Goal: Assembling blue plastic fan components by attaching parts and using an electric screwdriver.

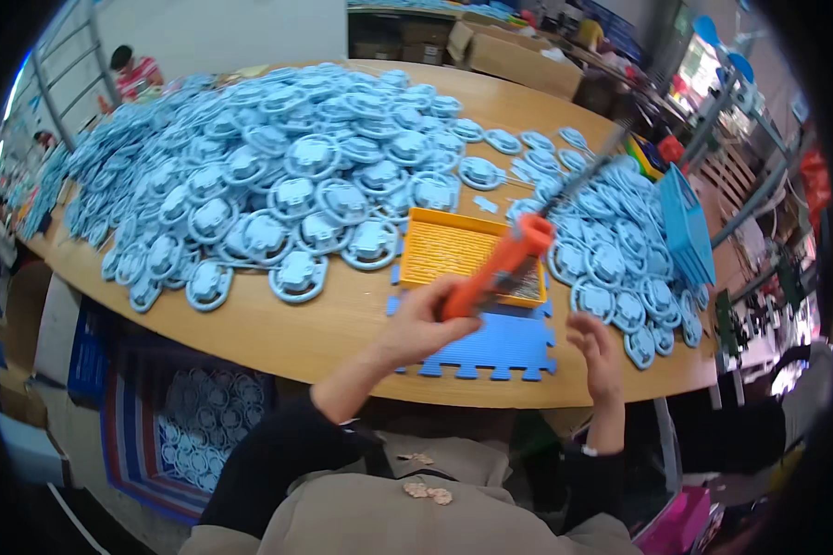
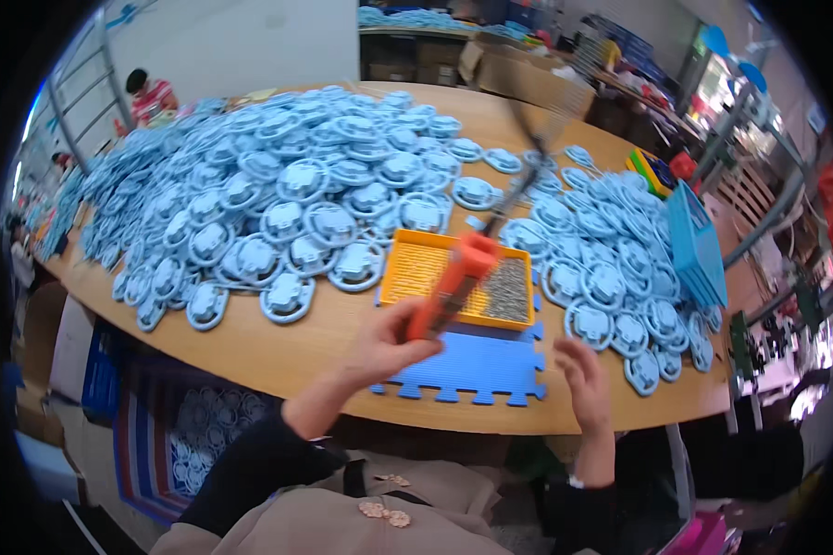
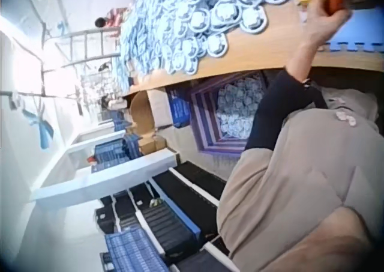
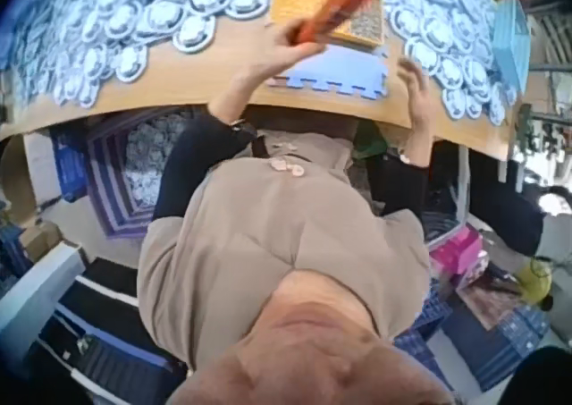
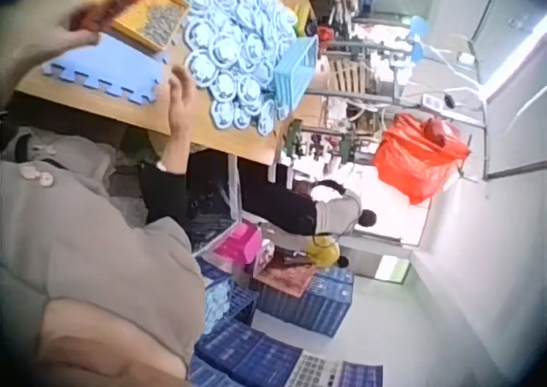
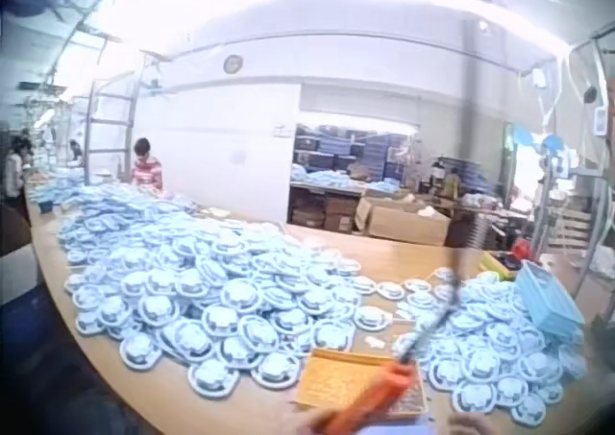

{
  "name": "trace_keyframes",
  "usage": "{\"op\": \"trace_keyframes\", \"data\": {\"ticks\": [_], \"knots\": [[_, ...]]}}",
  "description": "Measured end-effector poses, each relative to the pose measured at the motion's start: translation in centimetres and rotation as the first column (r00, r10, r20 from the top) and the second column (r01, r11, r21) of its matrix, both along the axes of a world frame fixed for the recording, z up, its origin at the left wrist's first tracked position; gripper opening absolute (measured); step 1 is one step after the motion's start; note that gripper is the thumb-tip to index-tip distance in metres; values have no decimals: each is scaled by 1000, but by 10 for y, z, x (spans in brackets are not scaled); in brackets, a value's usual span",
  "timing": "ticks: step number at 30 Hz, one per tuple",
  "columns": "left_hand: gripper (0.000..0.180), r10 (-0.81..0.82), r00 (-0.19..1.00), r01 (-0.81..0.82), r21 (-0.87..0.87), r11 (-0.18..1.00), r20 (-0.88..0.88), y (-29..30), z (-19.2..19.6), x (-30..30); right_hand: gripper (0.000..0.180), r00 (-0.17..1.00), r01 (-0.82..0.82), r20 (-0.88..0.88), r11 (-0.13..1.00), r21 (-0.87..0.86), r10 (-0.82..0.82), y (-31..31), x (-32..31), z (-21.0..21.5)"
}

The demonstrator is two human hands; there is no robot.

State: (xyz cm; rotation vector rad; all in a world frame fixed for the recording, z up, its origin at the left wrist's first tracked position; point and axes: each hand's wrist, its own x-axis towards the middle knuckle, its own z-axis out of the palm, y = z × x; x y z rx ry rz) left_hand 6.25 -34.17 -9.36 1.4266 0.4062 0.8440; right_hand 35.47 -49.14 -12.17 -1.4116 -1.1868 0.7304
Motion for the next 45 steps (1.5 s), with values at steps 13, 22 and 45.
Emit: {"op": "trace_keyframes", "data": {"ticks": [13,22,45], "knots": [[44,-9,995,2,73,997,96,-16,-17,30,61,998,66,-35,949,307,-59,146,-23,-59],[43,50,997,-53,42,998,64,-5,-12,8,60,972,2,-218,922,386,89,155,-110,-22],[34,867,488,-517,765,384,-106,43,-14,-185,91,909,-315,-126,851,420,398,111,-112,57]]}}
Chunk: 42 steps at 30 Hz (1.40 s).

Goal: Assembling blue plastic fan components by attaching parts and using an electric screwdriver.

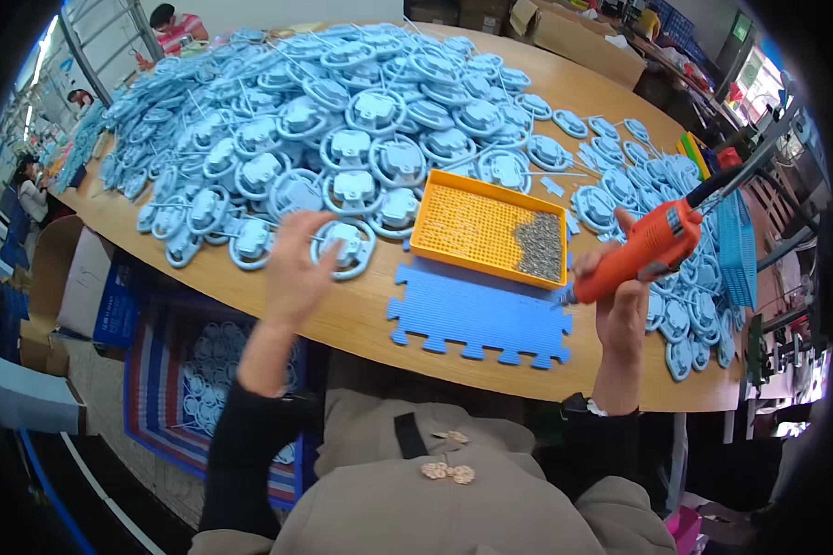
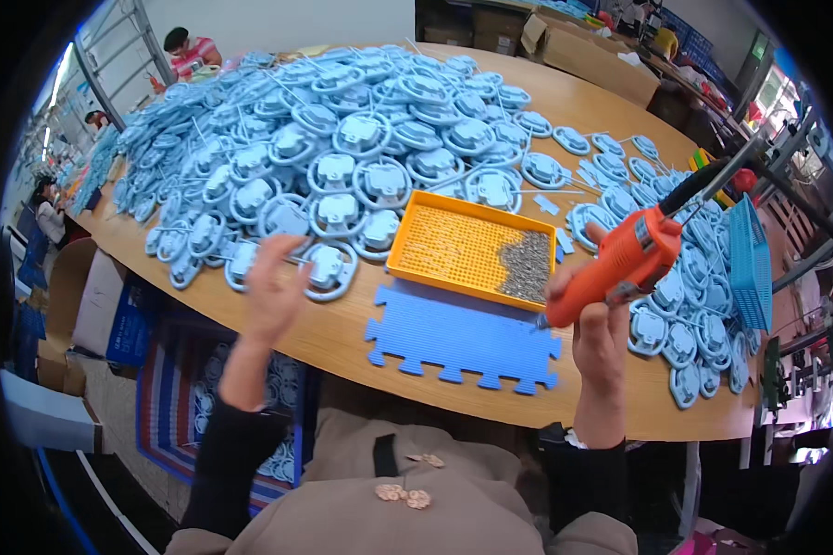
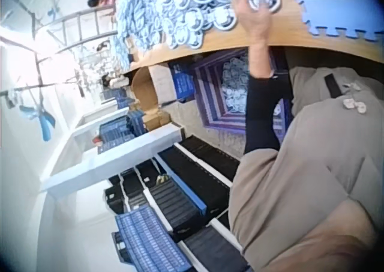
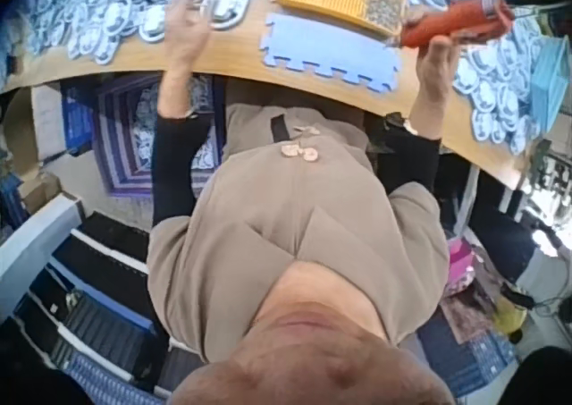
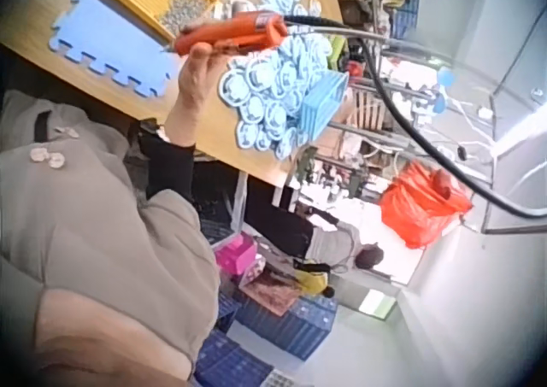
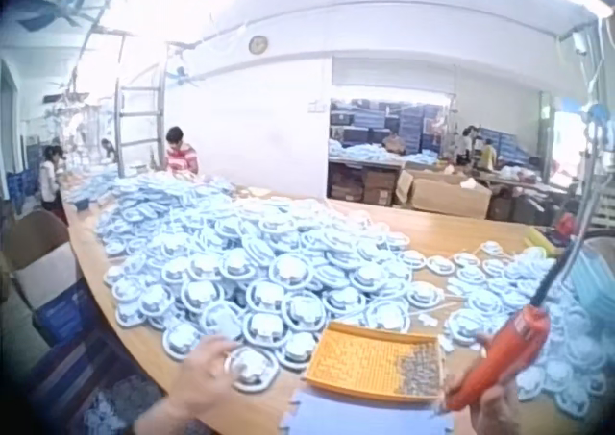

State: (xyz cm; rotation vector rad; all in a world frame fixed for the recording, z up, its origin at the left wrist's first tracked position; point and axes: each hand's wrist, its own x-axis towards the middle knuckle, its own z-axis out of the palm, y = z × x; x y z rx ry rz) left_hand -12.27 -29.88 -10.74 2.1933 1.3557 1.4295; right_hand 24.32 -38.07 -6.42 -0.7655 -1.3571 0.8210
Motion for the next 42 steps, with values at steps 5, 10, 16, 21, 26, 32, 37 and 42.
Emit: {"op": "trace_keyframes", "data": {"ticks": [5,10,16,21,26,32,37,42], "knots": [[33,68,997,-66,-59,996,24,-30,73,-49,98,997,45,-63,997,-61,-48,11,14,-9],[75,-515,857,509,160,846,-1,-116,209,-93,78,996,-68,-52,998,15,68,4,23,12],[56,-522,853,480,418,771,-16,-162,224,-141,60,979,-183,-97,983,-35,179,16,-11,5],[59,-484,866,483,470,739,-127,-180,250,-155,60,977,-146,-164,989,-32,139,-7,-42,19],[62,-466,860,506,468,725,-208,-177,267,-160,58,966,-150,-215,989,-16,143,-9,-49,21],[66,-494,819,572,473,670,-292,-145,286,-140,54,966,-150,-208,988,26,152,-2,-34,23],[69,-518,777,623,556,550,-359,-102,314,-103,49,948,-117,-295,993,17,117,11,-15,17],[72,-500,762,632,639,438,-411,-69,345,-87,36,902,-111,-430,984,-141,40,44,-16,5]]}}
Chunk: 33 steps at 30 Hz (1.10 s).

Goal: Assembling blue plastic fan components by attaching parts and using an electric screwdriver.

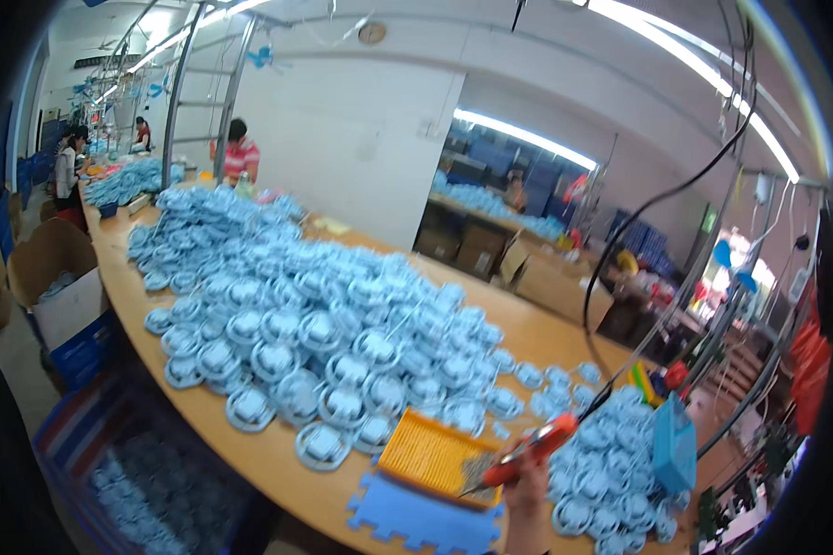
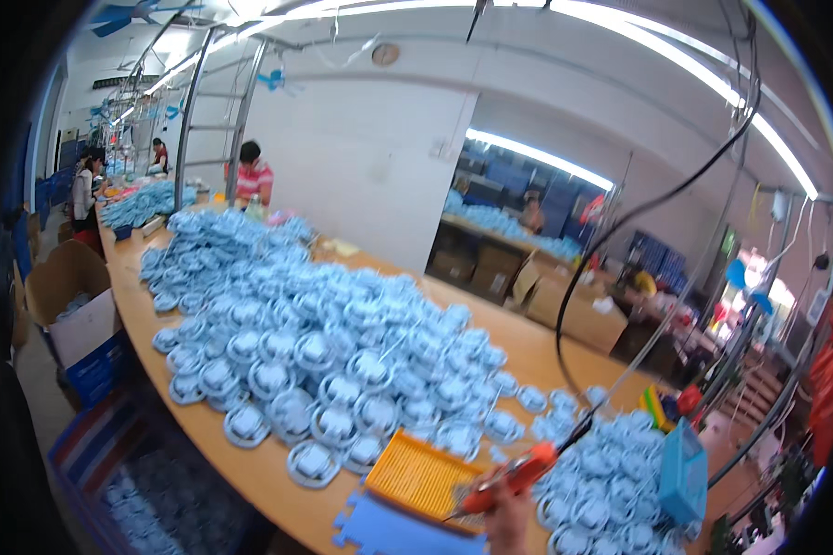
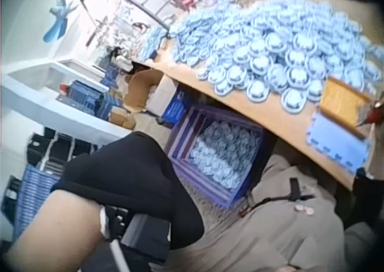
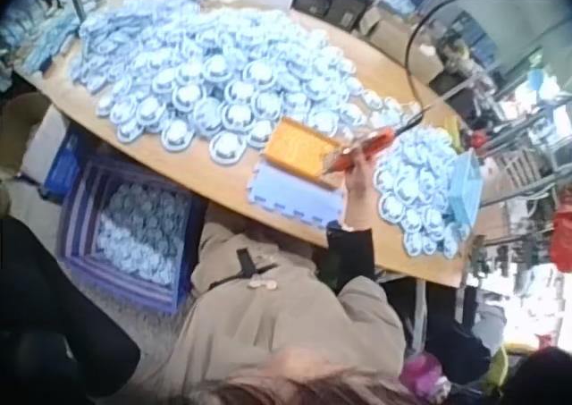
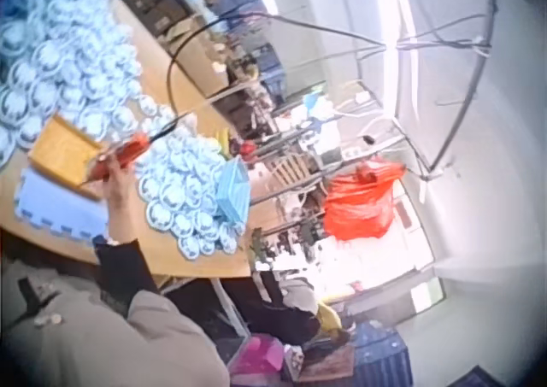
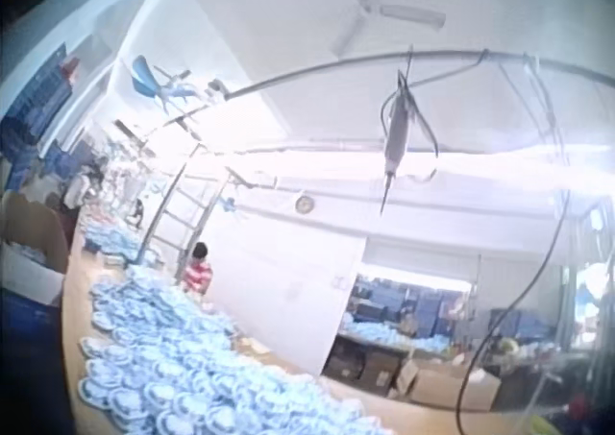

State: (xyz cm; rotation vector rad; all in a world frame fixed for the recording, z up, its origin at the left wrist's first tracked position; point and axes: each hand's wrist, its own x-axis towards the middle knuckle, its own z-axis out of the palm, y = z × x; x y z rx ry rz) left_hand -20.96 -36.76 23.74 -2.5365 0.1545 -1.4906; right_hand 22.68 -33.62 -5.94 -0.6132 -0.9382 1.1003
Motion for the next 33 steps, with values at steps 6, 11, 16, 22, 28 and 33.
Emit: {"op": "trace_keyframes", "data": {"ticks": [6,11,16,22,28,33], "knots": [[76,48,999,-49,-29,998,-4,47,2,20,53,988,97,119,994,44,-101,46,8,-13],[79,19,979,-110,-444,889,-205,66,-53,11,44,976,51,201,987,150,-81,85,-10,-4],[64,325,940,-295,-730,616,-105,124,-149,57,43,956,279,61,955,103,-286,91,6,-24],[73,714,343,-939,-227,258,-610,159,-325,35,37,983,125,130,991,49,-131,94,-15,-30],[65,693,399,-917,-261,302,-601,166,-332,38,40,990,129,54,989,69,-133,85,-12,-29],[58,815,238,-947,-312,73,-529,102,-281,23,41,982,152,94,981,122,-164,75,-9,-16]]}}
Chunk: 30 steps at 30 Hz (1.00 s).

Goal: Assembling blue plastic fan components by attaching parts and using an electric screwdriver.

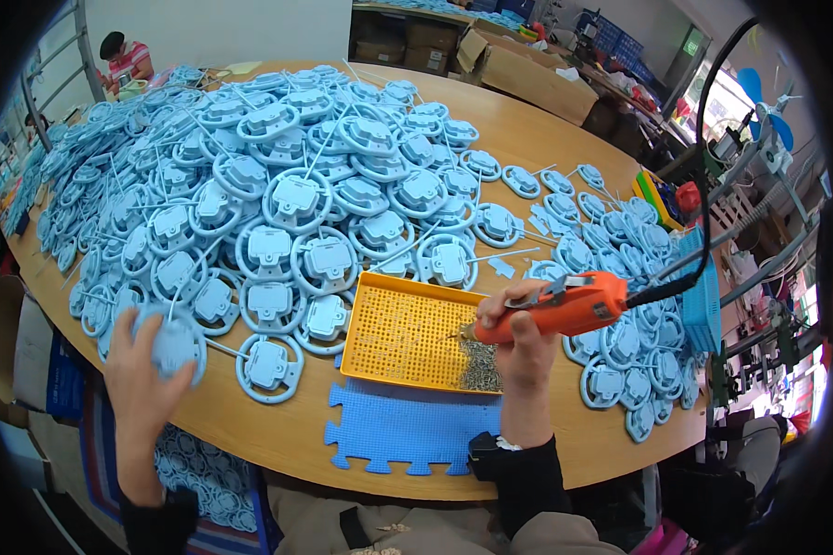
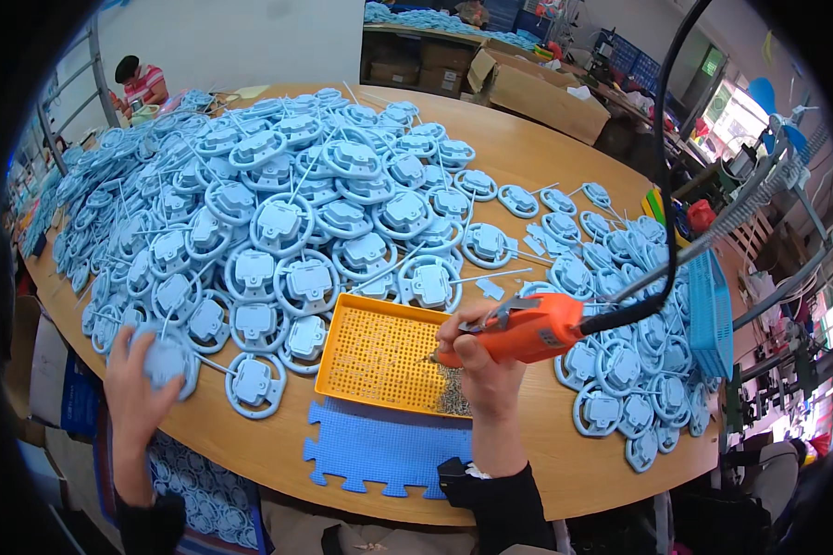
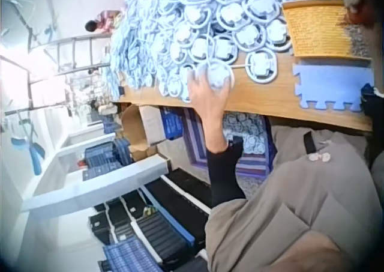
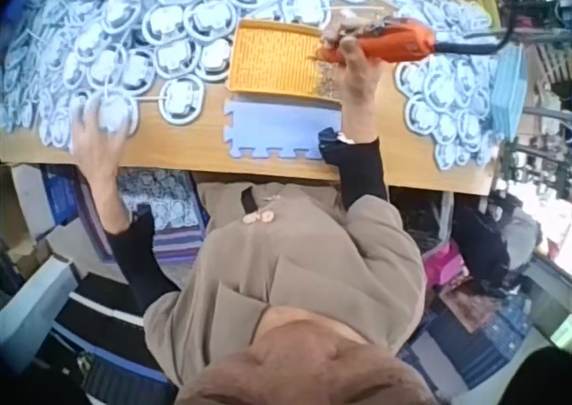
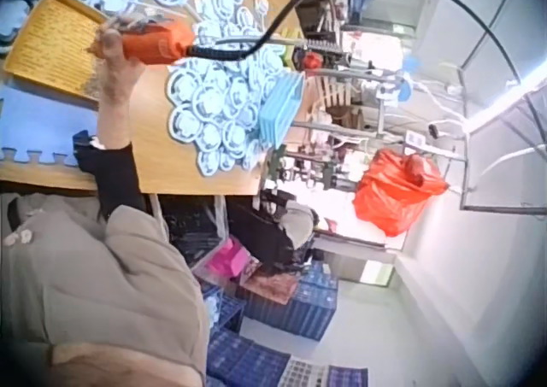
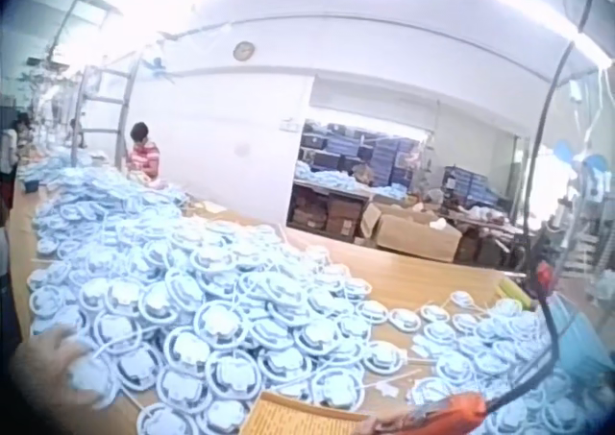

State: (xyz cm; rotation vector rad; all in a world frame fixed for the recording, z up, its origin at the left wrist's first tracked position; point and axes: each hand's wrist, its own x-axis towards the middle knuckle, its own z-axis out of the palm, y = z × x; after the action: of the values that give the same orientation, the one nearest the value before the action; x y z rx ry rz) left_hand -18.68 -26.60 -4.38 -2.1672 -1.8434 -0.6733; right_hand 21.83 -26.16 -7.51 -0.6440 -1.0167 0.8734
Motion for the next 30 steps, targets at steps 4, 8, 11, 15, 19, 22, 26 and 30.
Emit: {"op": "trace_keyframes", "data": {"ticks": [4,8,11,15,19,22,26,30], "knots": [[46,76,980,-25,-263,964,186,-55,-16,54,40,999,39,-31,999,37,-38,1,8,7],[49,86,986,-29,-361,932,142,-72,-44,113,41,999,35,-4,997,65,-34,-6,21,9],[60,51,963,90,-491,867,266,-77,-43,140,40,1000,23,5,998,60,-23,-13,26,8],[61,-148,922,317,-481,817,357,-60,-42,156,37,1000,7,5,995,103,-8,-15,31,7],[65,-649,684,720,-162,675,334,7,-57,213,37,998,67,-7,994,82,-66,-28,44,-1],[80,-687,715,693,-256,674,130,42,-91,233,39,996,83,0,993,84,-84,-29,41,2],[88,-760,642,710,-456,537,105,29,-88,257,42,992,124,-32,988,91,-121,-40,54,2],[85,-803,488,849,-402,344,343,3,-73,283,42,988,149,-46,986,75,-146,-40,59,0]]}}
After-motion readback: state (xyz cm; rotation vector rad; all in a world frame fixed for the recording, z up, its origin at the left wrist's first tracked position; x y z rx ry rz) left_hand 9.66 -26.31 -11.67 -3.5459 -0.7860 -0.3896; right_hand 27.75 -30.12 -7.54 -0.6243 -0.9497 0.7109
